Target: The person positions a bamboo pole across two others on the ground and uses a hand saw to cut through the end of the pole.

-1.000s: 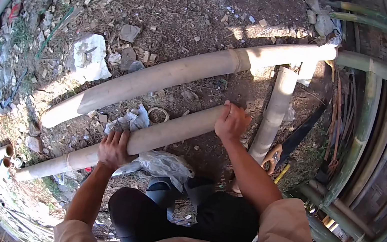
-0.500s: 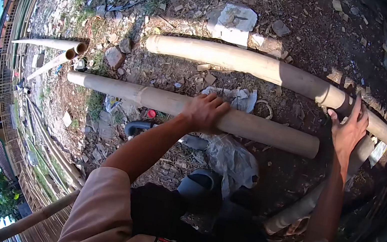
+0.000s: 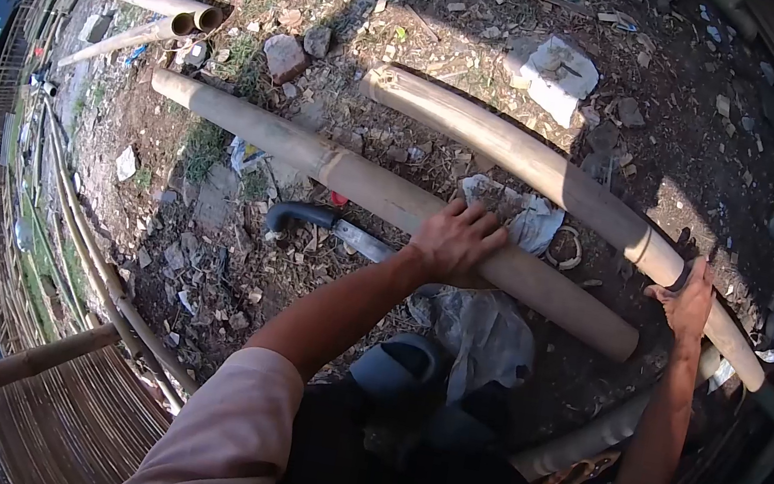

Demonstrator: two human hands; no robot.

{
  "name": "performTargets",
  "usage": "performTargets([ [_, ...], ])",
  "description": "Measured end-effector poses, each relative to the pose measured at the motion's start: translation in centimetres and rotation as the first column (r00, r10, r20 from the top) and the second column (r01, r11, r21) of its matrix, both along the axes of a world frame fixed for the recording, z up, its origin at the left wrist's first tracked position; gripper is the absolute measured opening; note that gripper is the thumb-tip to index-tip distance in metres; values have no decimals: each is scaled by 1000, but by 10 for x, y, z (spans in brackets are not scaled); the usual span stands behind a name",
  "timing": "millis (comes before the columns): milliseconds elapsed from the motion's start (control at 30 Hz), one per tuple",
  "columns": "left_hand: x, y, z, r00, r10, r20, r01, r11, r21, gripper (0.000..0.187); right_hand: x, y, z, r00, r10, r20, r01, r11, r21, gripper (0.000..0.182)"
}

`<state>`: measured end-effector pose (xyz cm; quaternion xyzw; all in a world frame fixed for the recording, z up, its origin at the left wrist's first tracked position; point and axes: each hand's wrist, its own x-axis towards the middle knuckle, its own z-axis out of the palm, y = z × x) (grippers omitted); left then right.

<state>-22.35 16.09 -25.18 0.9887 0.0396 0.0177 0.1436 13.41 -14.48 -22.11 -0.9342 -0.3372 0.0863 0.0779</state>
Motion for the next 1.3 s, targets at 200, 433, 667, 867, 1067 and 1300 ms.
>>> performTargets([
  [200, 2, 0, 9, 999, -11, -52, 10, 999, -32, 80, -24, 5, 13, 996, -48, 75, 54, 995, -86, 92],
  [433, 4, 0, 16, 993, -6, -117, 2, 999, -36, 79, -1, 28, 28, 999, 15, -50, -27, 966, -258, 86],
  [667, 13, 4, 20, 981, -17, -193, 8, 999, -47, 78, -15, 173, 82, 982, 185, -23, -185, 983, 5, 85],
  [867, 17, 8, 23, 981, -12, -196, -5, 996, -86, 80, -2, 185, 37, 978, 187, 88, -177, 978, -113, 100],
  [1067, 8, 4, 17, 985, -21, -170, 7, 996, -86, 81, 21, 167, 13, 967, 217, 134, -171, 943, -286, 95],
  [1300, 7, 5, 17, 992, -11, -124, 1, 997, -78, 81, 45, 151, -15, 970, 160, 183, -131, 978, -164, 86],
])
